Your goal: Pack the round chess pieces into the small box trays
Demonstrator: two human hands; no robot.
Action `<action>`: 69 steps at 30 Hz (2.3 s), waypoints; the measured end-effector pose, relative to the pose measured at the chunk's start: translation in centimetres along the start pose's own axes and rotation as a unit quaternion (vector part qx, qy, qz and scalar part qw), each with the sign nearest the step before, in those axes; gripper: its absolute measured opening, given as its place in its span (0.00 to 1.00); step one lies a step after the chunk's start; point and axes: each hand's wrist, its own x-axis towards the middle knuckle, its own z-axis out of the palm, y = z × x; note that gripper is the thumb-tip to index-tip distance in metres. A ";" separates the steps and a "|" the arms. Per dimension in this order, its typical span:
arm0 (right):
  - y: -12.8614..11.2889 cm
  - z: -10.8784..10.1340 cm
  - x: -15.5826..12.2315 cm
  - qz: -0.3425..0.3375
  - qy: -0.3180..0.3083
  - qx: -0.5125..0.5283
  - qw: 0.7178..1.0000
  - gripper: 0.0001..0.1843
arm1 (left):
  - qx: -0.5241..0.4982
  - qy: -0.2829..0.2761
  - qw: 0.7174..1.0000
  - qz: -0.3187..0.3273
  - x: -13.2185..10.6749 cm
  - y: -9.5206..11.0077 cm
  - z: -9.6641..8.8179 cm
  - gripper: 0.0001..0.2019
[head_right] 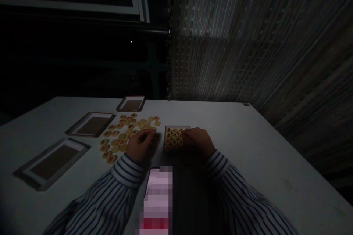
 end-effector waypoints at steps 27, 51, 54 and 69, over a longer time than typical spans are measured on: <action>-2.3 -3.3 3.3 -0.006 0.035 0.047 0.998 0.12 | 0.115 0.022 0.985 0.124 2.8 2.9 -3.5 0.12; -2.3 -2.4 6.4 -0.076 -0.050 0.045 0.995 0.09 | 0.525 -0.099 0.815 0.224 0.6 -1.0 -2.3 0.13; -2.4 -2.3 6.4 -0.077 -0.072 0.045 0.993 0.10 | 0.530 -0.101 0.812 0.222 0.7 -1.2 -2.2 0.13; -2.5 -2.2 6.6 -0.074 -0.109 0.036 0.991 0.11 | 0.477 -0.084 0.832 0.272 0.8 -0.6 -2.4 0.12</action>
